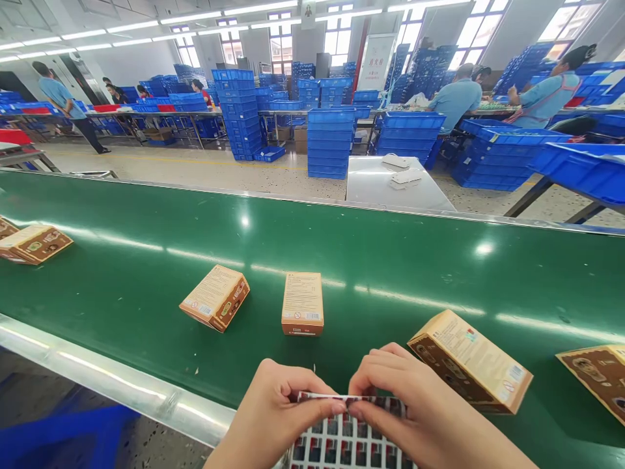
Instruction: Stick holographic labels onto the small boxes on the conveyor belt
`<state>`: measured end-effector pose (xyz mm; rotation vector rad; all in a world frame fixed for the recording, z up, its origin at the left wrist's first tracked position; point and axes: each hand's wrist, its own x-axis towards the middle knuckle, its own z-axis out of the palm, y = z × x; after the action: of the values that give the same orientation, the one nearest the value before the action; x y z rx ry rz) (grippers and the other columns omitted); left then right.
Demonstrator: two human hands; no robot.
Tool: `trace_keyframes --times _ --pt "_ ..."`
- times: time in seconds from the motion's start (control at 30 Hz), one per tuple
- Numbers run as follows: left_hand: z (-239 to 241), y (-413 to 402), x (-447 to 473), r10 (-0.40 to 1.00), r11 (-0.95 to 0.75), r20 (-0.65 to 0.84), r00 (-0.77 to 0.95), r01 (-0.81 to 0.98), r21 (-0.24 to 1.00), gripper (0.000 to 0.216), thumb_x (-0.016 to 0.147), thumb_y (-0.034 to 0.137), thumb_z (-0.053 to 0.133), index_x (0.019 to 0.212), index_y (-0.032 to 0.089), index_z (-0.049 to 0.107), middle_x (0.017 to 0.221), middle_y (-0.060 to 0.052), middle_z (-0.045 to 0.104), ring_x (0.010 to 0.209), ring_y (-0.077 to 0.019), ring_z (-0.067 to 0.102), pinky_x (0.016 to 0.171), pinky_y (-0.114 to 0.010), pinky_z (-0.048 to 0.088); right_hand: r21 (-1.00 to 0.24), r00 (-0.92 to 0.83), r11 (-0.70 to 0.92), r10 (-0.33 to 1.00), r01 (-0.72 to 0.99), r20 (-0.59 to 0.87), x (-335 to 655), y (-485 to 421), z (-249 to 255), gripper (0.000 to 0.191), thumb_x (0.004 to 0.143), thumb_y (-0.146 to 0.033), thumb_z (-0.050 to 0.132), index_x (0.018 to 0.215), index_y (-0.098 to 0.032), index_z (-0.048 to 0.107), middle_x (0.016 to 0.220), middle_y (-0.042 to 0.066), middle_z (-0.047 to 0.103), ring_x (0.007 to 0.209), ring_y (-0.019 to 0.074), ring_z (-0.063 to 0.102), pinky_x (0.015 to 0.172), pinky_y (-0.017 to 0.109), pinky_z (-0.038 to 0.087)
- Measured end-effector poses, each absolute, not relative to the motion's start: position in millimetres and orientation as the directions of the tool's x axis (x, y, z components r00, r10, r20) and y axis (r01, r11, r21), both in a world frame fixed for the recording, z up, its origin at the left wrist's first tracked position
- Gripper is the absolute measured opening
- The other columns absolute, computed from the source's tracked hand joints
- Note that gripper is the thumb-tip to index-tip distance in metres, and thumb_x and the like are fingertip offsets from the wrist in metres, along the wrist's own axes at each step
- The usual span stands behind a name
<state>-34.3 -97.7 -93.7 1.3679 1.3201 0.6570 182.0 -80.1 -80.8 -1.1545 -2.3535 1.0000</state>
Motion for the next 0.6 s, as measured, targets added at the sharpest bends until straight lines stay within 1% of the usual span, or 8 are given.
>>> trace_keyframes --times 0.17,0.3,0.43,0.6 --pt "-96 -99 -32 0.926 0.203 -0.291 0.24 0.336 0.92 0.019 0.075 0.03 0.077 0.069 0.015 0.085 0.052 -0.001 0.066 0.052 -0.0112 0.042 0.052 -0.024 0.029 -0.706 -0.637 0.469 0.77 0.531 0.033 182 -79 -85 0.022 0.092 -0.007 0.066 0.078 -0.023 0.059 0.077 -0.005 0.068 0.074 0.0173 0.062 0.08 0.035 0.046" --pt "-101 -99 -34 0.909 0.254 -0.338 0.244 0.318 0.913 0.018 0.074 0.03 0.079 0.071 0.013 0.084 0.058 -0.002 0.065 0.056 -0.012 0.043 0.053 -0.024 0.03 -0.719 -0.636 0.466 0.771 0.515 0.044 185 -80 -90 0.021 0.093 -0.009 0.062 0.078 -0.024 0.06 0.076 -0.003 0.069 0.072 0.0183 0.061 0.081 0.038 0.047" --pt "-104 -100 -40 0.888 0.218 -0.317 0.333 0.302 0.928 0.027 0.085 0.033 0.07 0.076 0.012 0.084 0.056 0.0 0.059 0.056 -0.0115 0.038 0.053 -0.024 0.027 -0.745 -0.623 0.434 0.782 0.506 0.033 187 -80 -91 0.02 0.095 -0.014 0.06 0.078 -0.025 0.06 0.077 -0.002 0.071 0.074 0.02 0.061 0.079 0.038 0.047" --pt "-102 -102 -41 0.866 0.254 -0.304 0.398 0.175 0.951 0.027 0.089 0.036 0.07 0.09 0.016 0.087 0.067 -0.003 0.07 0.06 -0.0133 0.046 0.058 -0.024 0.034 -0.774 -0.613 0.388 0.79 0.5 0.0 186 -80 -88 0.021 0.095 -0.015 0.062 0.077 -0.025 0.059 0.077 -0.003 0.069 0.075 0.0192 0.06 0.082 0.038 0.047"
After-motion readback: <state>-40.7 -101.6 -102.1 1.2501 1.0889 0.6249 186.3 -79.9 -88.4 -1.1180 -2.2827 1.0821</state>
